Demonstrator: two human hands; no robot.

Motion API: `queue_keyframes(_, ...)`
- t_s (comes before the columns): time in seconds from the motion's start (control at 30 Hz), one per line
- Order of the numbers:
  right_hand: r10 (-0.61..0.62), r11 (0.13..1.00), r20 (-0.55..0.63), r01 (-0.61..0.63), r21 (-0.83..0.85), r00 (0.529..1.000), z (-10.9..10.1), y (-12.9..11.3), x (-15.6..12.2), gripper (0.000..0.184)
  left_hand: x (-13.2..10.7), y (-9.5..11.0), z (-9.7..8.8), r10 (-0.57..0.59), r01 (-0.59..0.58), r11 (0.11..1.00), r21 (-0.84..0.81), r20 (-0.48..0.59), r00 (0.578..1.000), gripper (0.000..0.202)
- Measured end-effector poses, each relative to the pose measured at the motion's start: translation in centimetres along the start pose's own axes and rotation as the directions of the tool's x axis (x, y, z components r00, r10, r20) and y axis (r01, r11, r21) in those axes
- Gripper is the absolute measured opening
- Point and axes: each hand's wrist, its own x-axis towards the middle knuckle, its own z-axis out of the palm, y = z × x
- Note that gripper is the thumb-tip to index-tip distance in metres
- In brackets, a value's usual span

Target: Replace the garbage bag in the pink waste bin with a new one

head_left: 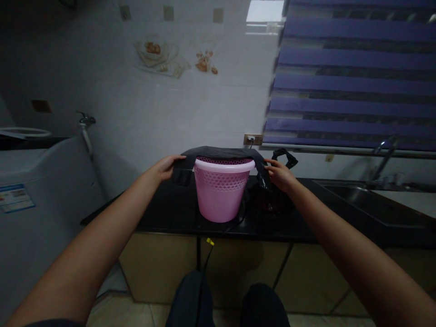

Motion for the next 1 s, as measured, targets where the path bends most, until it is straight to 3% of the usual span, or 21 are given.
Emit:
queue_keyframes(0.3, 0.010, 0.999, -0.010, -0.010, 0.048, 1.000, -0.2, 0.9, -0.9, 0.045, -0.3, -1.7, -0.7, 0.005, -0.004, 0.999, -0.031, 0.029, 1.000, 0.016)
queue_keyframes(1.0, -0.016, 1.000, -0.017, 0.016, -0.008, 1.000, -0.9, 2.7, -2.4, 0.044, 0.1, -4.9, -2.5, 0.124, -0.121, 0.991, -0.051, 0.058, 0.991, 0.011)
